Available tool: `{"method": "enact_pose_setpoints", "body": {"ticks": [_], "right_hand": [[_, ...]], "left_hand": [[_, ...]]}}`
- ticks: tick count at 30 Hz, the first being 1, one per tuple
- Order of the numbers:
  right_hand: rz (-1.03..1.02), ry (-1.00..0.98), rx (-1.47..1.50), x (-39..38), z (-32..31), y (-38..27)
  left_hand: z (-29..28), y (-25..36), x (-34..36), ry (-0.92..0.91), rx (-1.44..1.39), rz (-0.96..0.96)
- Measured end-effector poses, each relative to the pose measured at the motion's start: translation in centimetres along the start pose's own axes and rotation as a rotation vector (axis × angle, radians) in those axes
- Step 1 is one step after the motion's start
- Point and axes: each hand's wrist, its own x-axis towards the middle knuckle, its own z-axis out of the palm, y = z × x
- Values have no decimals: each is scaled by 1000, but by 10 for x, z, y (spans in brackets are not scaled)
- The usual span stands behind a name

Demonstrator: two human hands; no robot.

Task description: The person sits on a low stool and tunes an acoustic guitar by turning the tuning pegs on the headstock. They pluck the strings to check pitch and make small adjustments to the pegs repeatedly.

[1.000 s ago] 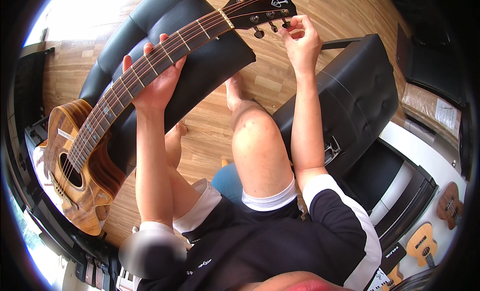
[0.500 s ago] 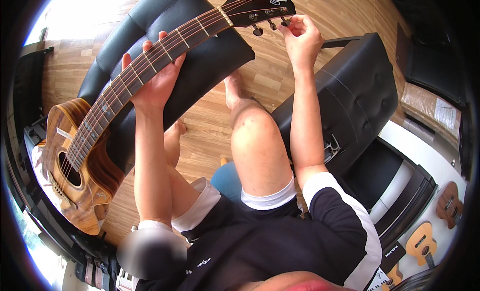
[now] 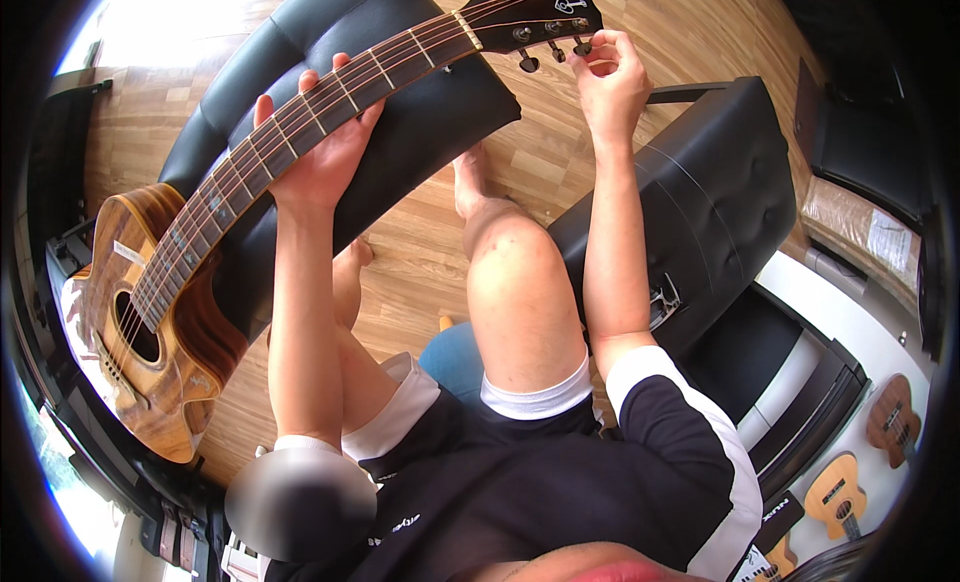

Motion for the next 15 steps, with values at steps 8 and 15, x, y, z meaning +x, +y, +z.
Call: {"method": "enact_pose_setpoints", "body": {"ticks": [8,15], "right_hand": [[188,-120,27,1,1,4],[28,3,68,-2,4,0]], "left_hand": [[-1,1,0,-18,0,-4],[3,0,-1,32,6,12]]}}
